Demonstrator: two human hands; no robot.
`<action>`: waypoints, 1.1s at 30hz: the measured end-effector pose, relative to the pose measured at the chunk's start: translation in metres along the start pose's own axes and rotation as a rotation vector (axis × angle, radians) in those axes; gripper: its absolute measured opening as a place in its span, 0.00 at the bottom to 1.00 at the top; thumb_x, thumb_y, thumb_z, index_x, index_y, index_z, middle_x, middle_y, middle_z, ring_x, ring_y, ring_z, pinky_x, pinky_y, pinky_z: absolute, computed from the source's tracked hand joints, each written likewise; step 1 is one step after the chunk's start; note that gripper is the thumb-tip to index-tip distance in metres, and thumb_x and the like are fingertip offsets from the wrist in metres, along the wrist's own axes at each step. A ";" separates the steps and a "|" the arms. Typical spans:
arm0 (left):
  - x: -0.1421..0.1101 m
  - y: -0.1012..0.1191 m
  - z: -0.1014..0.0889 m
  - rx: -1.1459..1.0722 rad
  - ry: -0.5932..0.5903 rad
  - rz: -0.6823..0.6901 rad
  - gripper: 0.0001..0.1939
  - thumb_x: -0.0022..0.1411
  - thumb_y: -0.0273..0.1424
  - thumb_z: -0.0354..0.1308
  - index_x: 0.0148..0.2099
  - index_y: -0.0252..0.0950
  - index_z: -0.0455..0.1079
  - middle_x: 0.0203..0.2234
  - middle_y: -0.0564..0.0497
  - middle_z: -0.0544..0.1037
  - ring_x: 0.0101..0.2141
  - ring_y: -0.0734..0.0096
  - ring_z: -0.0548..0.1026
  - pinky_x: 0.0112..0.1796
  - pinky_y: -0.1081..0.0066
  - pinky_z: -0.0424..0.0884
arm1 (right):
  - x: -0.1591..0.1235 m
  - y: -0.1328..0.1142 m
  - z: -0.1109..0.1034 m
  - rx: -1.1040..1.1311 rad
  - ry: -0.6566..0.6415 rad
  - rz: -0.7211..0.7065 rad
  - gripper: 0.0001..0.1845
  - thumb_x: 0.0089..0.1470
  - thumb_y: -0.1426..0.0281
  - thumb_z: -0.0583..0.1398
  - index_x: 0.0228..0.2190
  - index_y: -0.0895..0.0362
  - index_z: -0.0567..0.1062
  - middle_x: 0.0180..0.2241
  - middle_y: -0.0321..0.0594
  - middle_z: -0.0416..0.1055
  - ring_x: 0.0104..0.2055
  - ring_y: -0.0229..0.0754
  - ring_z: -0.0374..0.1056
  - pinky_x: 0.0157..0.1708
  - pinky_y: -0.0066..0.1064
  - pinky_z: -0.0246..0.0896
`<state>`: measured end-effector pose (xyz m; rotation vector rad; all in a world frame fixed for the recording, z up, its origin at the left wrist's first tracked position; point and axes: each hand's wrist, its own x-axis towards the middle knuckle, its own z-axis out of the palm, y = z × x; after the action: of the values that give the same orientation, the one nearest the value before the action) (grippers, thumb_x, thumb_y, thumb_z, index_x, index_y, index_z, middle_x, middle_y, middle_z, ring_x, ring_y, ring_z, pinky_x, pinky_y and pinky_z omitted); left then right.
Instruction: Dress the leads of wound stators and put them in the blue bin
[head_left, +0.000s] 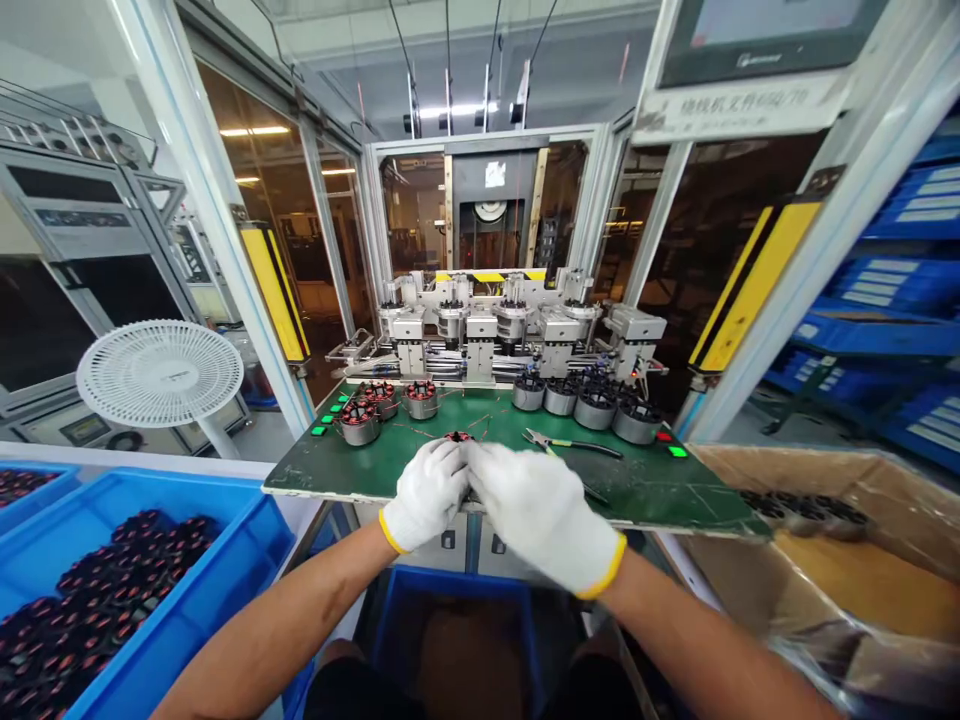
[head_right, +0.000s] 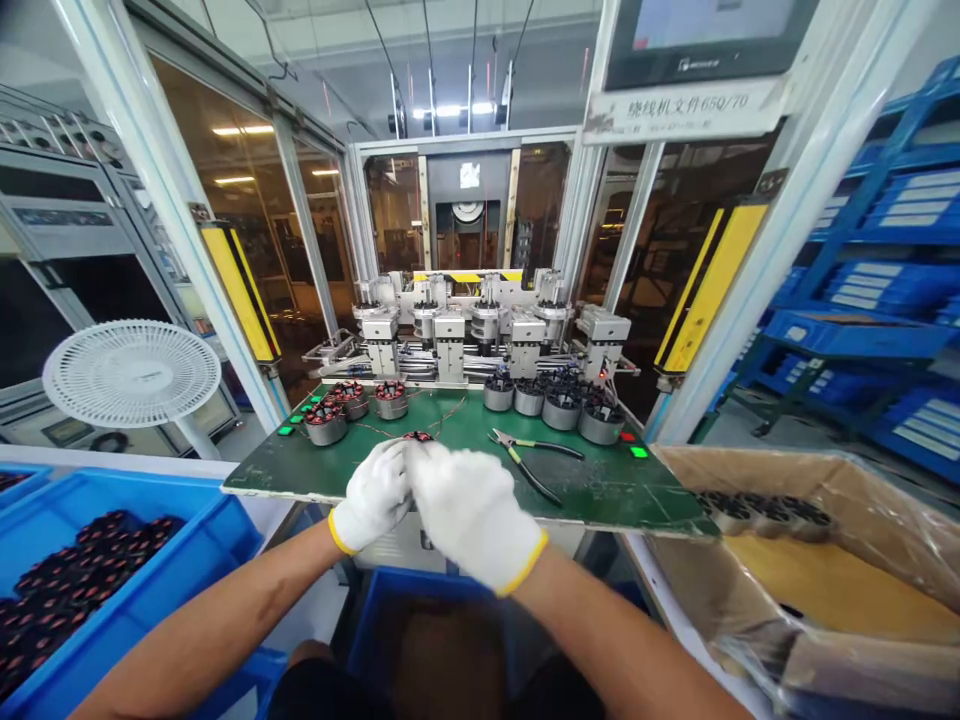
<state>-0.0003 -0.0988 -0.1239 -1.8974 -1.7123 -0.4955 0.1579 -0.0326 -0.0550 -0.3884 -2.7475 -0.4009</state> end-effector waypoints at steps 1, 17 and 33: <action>0.000 0.001 0.000 0.001 0.010 -0.004 0.17 0.63 0.27 0.44 0.41 0.36 0.75 0.40 0.42 0.78 0.45 0.57 0.73 0.50 0.54 0.66 | 0.005 0.011 -0.004 -0.035 0.038 -0.043 0.19 0.62 0.70 0.47 0.53 0.55 0.65 0.43 0.49 0.71 0.35 0.45 0.70 0.30 0.32 0.56; 0.048 -0.010 -0.046 -0.165 -0.296 -0.146 0.08 0.60 0.37 0.56 0.39 0.46 0.76 0.35 0.53 0.75 0.33 0.67 0.74 0.26 0.71 0.63 | -0.010 0.008 0.065 0.494 -0.153 0.048 0.14 0.61 0.71 0.49 0.34 0.57 0.75 0.31 0.40 0.75 0.33 0.39 0.70 0.30 0.28 0.52; 0.007 -0.009 0.001 -0.105 -0.007 -0.034 0.15 0.67 0.37 0.48 0.51 0.42 0.71 0.45 0.47 0.77 0.44 0.61 0.73 0.42 0.62 0.65 | 0.000 0.035 0.021 -0.123 -0.203 -0.068 0.12 0.54 0.76 0.52 0.34 0.56 0.74 0.28 0.44 0.73 0.32 0.51 0.71 0.28 0.33 0.56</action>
<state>-0.0089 -0.0918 -0.1196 -1.9482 -1.7567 -0.6032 0.1628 0.0065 -0.0660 -0.3861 -2.9487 -0.5794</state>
